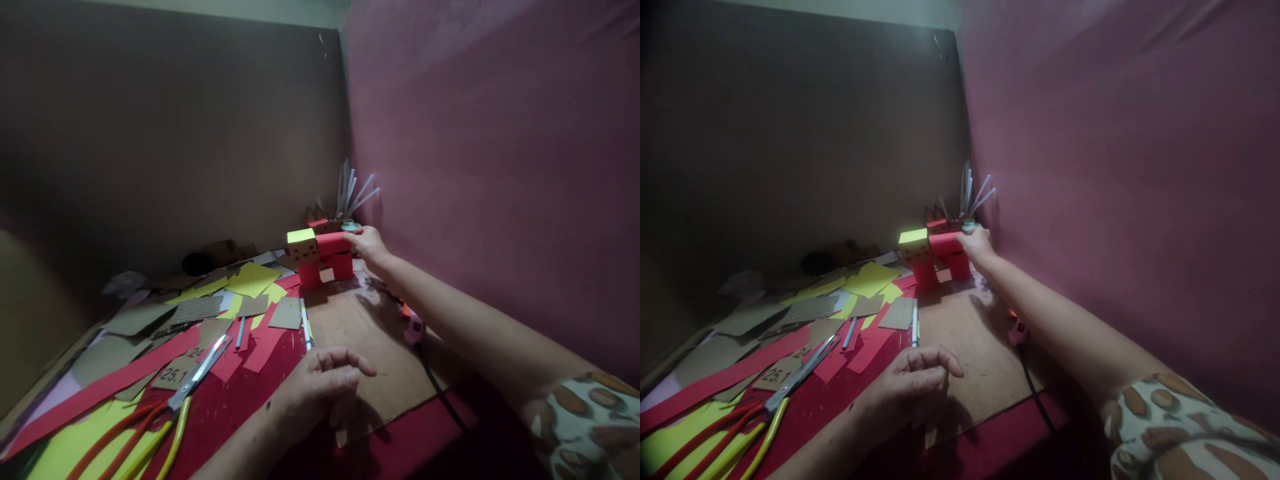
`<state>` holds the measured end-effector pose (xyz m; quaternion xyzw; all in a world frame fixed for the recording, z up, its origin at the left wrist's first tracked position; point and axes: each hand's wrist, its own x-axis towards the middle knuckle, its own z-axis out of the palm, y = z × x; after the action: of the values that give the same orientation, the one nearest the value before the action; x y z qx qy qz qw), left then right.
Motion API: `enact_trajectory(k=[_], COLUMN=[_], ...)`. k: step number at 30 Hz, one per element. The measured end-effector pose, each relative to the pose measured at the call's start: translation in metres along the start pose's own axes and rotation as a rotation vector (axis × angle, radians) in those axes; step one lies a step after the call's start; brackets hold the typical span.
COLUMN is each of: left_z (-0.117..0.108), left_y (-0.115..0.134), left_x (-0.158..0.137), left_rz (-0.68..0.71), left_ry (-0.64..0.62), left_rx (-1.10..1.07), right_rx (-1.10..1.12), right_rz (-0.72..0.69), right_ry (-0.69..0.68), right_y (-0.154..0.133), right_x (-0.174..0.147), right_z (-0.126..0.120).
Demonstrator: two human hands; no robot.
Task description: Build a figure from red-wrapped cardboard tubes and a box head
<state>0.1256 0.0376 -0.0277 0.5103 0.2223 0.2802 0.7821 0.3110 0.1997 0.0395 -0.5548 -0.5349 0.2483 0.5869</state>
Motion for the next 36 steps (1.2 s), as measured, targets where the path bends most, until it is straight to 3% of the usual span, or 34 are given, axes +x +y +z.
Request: enact_trajectory(k=[8,17,23,31,33,36], left_z=[-0.002,-0.005,-0.007,-0.008,-0.008,-0.008], left_y=[0.003,-0.001,0.002,0.009,0.01,0.01], left_x=[0.001,0.003,0.007,0.006,0.006,0.006], left_rz=[-0.008,0.008,0.059,0.118,0.141,0.144], left_ry=[0.021,0.037,0.185,0.387,0.405,0.385], left_rx=[-0.003,-0.043,-0.078,-0.083,-0.076,-0.057], right_rx=[0.161,0.428,0.417,0.274,0.08,-0.409], right_rz=[0.134,0.06,0.078,0.039,-0.089,-0.39], right_ry=[-0.036,0.018,-0.101,-0.324,-0.354,-0.422], right_y=[0.004,-0.023,-0.022,-0.029,-0.028,-0.023], right_x=[0.007,-0.004,-0.037,-0.071,-0.079,-0.089], right_z=[0.01,-0.027,-0.049,-0.052,-0.048,-0.04])
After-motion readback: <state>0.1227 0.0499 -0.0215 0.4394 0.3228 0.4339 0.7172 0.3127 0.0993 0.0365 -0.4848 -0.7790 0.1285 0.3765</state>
